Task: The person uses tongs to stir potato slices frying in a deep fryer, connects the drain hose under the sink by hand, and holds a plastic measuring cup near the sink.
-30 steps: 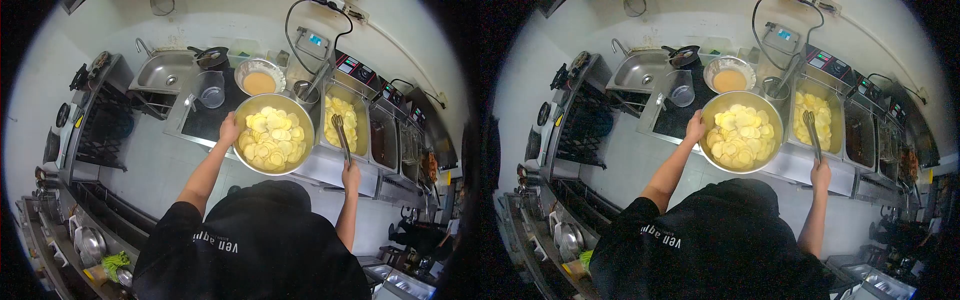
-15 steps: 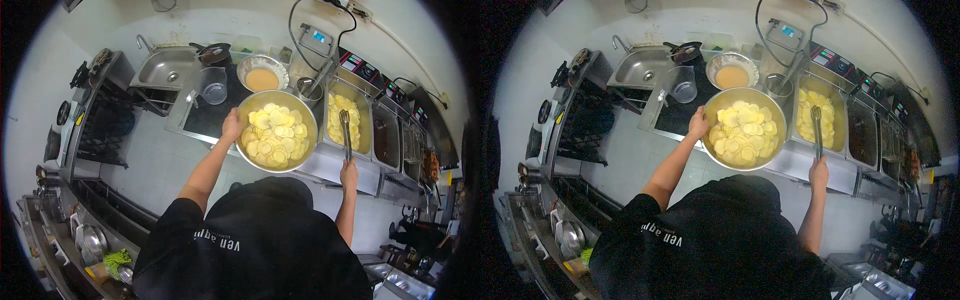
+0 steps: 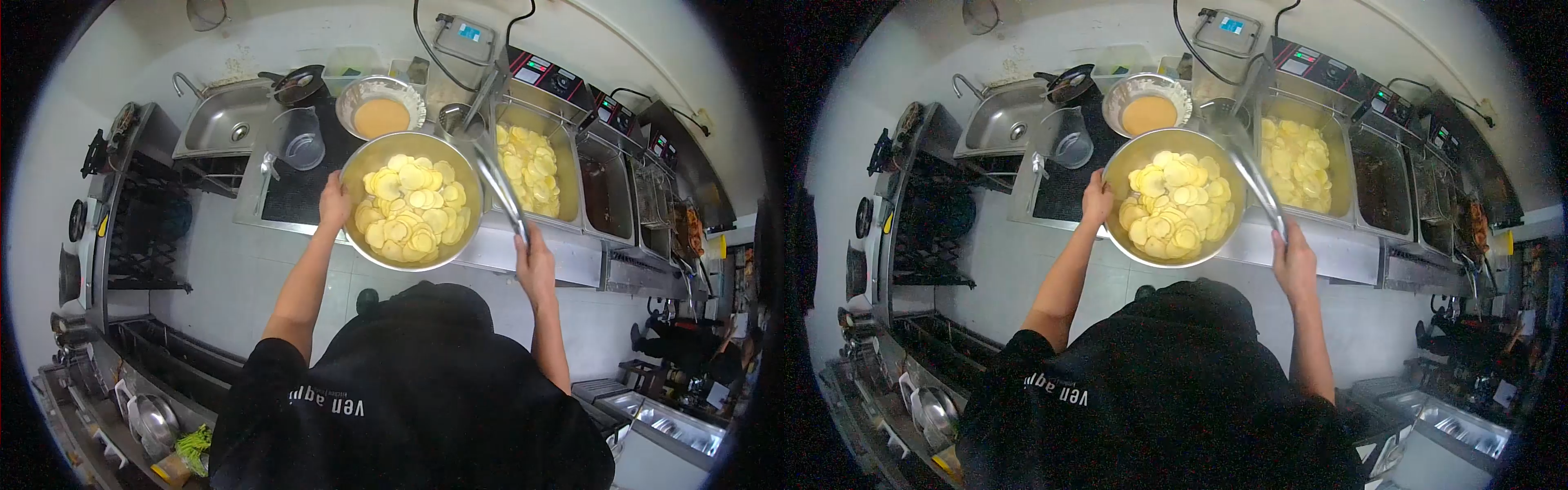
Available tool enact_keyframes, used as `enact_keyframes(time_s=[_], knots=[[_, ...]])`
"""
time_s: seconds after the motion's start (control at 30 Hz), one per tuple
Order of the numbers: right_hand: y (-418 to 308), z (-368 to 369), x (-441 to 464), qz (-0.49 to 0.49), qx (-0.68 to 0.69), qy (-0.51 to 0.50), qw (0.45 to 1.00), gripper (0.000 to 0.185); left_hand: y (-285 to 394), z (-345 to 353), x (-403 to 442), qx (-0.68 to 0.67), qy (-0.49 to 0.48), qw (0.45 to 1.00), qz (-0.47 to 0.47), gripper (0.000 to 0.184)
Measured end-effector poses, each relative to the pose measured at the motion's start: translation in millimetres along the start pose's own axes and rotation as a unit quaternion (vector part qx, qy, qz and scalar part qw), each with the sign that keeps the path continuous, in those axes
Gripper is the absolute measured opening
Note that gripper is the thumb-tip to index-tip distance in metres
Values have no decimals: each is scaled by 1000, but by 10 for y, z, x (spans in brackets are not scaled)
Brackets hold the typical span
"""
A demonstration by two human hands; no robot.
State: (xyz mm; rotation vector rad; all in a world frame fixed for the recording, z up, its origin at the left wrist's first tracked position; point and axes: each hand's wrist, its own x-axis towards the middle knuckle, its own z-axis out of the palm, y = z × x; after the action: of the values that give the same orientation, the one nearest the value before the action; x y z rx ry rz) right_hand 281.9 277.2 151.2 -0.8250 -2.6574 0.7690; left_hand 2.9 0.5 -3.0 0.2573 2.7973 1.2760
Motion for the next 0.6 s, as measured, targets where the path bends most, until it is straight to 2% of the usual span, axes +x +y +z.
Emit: enact_keyframes(time_s=[0.07, 0.1, 0.23, 0.4, 0.47, 0.53, 0.6], knots=[[-30, 0, -21, 1, 14, -73, 997, 33, 15, -5, -26, -9, 6, 1000, -10, 36], [127, 123, -35, -64, 4, -51, 997, 35, -9, 7, -27, -10, 23, 1000, 3, 37], [264, 274, -27, -95, 46, -85, 991, 36, 105, -43, -101, 11, 81, 996, 37, 42], [326, 201, 279, -114, 65, -7, 991, 29, 78, -21, -267, 7, 128, 989, 71, 42], [244, 69, 464, -51, 37, 1, 998, 26, 77, -17, -404, 6, 140, 987, 83, 40], [191, 88, 639, -58, 13, 2, 998, 25, 110, -57, -552, -30, 138, 987, 77, 39], [97, 133, 865, -98, -71, -13, 993, 24, 103, -113, -693, -30, 136, 988, 70, 39]])
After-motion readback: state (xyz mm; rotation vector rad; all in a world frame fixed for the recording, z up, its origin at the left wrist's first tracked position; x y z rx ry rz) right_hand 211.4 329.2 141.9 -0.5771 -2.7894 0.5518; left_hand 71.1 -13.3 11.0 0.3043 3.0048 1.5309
